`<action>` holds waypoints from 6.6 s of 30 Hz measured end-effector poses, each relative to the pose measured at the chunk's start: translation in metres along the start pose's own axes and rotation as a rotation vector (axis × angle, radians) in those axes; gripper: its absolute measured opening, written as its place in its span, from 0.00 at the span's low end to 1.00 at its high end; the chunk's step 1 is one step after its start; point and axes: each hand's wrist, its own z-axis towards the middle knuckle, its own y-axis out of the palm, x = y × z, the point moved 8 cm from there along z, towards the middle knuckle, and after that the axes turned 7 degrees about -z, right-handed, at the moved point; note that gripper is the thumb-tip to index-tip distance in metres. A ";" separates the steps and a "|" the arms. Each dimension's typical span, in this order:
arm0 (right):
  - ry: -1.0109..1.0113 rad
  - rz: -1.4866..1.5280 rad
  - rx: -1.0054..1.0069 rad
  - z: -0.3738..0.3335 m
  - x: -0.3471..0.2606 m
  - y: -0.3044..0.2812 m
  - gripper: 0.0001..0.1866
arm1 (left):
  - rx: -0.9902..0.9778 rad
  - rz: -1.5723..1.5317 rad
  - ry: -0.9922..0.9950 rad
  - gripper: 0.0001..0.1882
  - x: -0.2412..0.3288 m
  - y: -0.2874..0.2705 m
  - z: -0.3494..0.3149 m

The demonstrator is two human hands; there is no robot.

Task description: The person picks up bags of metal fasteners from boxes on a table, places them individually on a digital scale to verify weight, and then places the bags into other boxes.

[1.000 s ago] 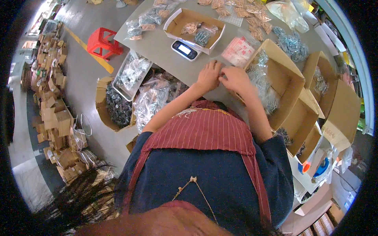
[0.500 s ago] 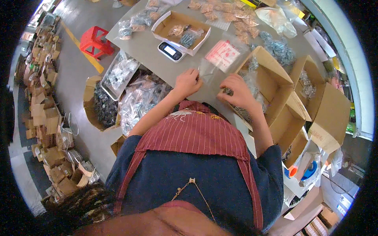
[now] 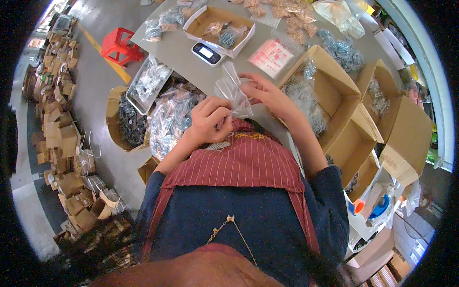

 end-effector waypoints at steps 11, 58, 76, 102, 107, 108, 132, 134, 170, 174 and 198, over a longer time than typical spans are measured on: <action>-0.101 -0.090 0.089 0.005 0.009 -0.005 0.14 | -0.245 0.223 -0.530 0.21 -0.057 0.002 -0.025; -0.311 -0.304 0.294 -0.036 -0.027 0.002 0.07 | -0.131 -0.489 -0.767 0.09 -0.055 0.046 0.017; -0.702 -1.347 0.573 -0.040 -0.082 0.018 0.19 | -0.216 0.339 -0.430 0.11 -0.048 0.033 0.026; -0.438 -0.775 0.317 -0.024 -0.027 0.012 0.22 | -0.244 0.292 -0.464 0.23 -0.052 -0.019 -0.009; -0.428 -0.902 0.343 -0.014 -0.018 0.027 0.24 | -0.524 0.232 -0.346 0.29 -0.047 0.030 -0.027; -0.458 -0.939 0.334 -0.012 -0.019 0.033 0.25 | -0.481 0.244 -0.250 0.29 -0.045 0.030 -0.025; -0.114 -0.691 0.661 0.028 -0.019 -0.074 0.20 | -0.231 0.625 -0.721 0.36 -0.177 -0.165 -0.021; -0.052 -0.870 0.701 0.029 -0.015 -0.071 0.20 | -0.270 0.581 -0.701 0.36 -0.188 -0.157 -0.017; -0.305 -0.896 0.399 0.159 -0.053 -0.034 0.18 | -0.110 0.598 -0.914 0.20 -0.261 -0.161 -0.038; -0.318 -0.866 0.421 0.159 -0.060 -0.035 0.17 | -0.089 0.582 -0.886 0.22 -0.259 -0.156 -0.034; -0.368 -0.805 0.464 0.153 -0.052 -0.044 0.17 | -0.055 0.497 -0.961 0.24 -0.240 -0.136 -0.034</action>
